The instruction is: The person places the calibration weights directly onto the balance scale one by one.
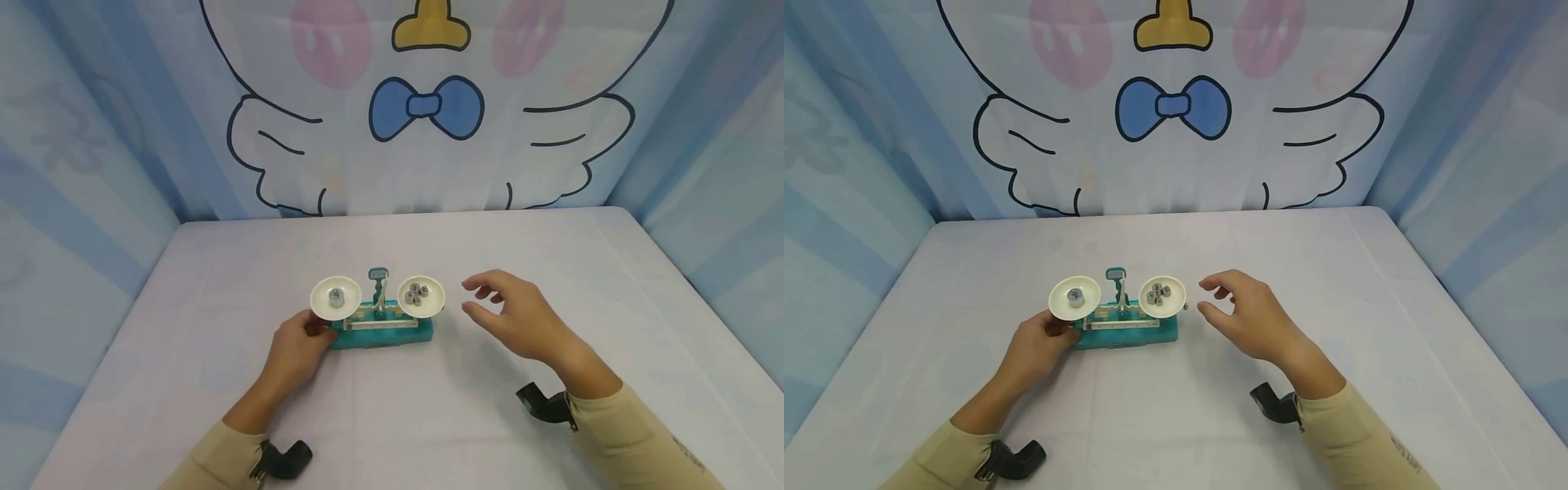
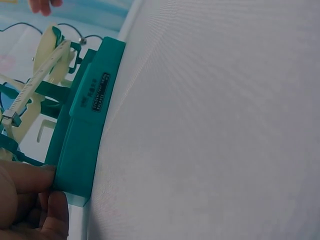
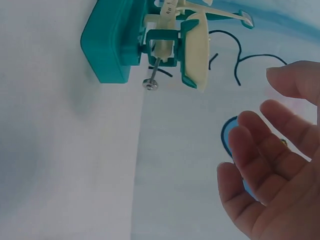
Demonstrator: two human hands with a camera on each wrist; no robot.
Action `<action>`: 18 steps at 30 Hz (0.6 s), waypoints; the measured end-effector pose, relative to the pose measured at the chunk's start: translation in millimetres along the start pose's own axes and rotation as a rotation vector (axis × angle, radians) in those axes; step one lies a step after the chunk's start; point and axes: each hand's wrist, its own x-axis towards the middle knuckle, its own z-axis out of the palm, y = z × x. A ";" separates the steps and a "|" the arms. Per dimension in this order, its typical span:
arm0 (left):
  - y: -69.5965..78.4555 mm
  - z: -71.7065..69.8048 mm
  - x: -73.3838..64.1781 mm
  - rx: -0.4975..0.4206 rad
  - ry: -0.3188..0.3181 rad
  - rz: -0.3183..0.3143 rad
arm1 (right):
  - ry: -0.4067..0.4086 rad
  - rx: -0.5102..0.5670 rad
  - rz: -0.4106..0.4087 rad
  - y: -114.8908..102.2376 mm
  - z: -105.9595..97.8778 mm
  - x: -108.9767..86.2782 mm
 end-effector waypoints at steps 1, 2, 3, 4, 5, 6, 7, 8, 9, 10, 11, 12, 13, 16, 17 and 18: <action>-0.6 -0.6 0.1 0.000 -0.002 0.003 | -0.006 0.006 0.004 1.3 2.1 -0.9; -1.3 -1.2 0.1 0.000 -0.004 0.005 | -0.014 0.013 0.008 2.9 4.6 -1.6; -2.0 -1.8 0.2 -0.003 -0.006 0.008 | -0.024 0.022 0.011 4.3 7.1 -2.1; -2.8 -2.5 0.4 -0.005 -0.008 0.012 | -0.034 0.033 0.015 5.8 9.7 -2.4; -3.5 -3.2 0.4 -0.011 -0.010 0.016 | -0.045 0.044 0.018 7.1 12.1 -2.8; -4.1 -3.9 0.5 -0.016 -0.015 0.019 | -0.055 0.054 0.022 8.4 14.4 -3.1; -4.6 -4.6 0.6 -0.020 -0.019 0.021 | -0.063 0.062 0.028 9.6 16.5 -3.4; -5.0 -5.4 0.5 -0.025 -0.024 0.023 | -0.068 0.069 0.032 10.5 18.3 -3.7; -5.3 -6.3 0.2 -0.028 -0.029 0.023 | -0.071 0.077 0.037 11.3 19.7 -4.2; -5.3 -7.5 -0.4 -0.029 -0.036 0.021 | -0.073 0.081 0.042 11.9 20.7 -4.7; -5.3 -8.8 -1.2 -0.028 -0.043 0.016 | -0.074 0.083 0.047 12.3 21.4 -5.4; -5.2 -10.3 -2.2 -0.021 -0.050 0.010 | -0.076 0.083 0.052 12.8 21.8 -6.1; -4.9 -12.0 -3.5 -0.016 -0.056 0.002 | -0.080 0.081 0.057 13.2 21.9 -6.8; -3.3 -18.1 -8.3 0.016 -0.074 -0.010 | -0.101 0.058 0.078 13.9 20.7 -9.3; -2.4 -20.2 -9.8 0.037 -0.078 -0.003 | -0.111 0.046 0.085 13.8 19.9 -10.0; -1.5 -22.5 -11.2 0.060 -0.080 0.008 | -0.121 0.032 0.094 13.8 19.0 -10.8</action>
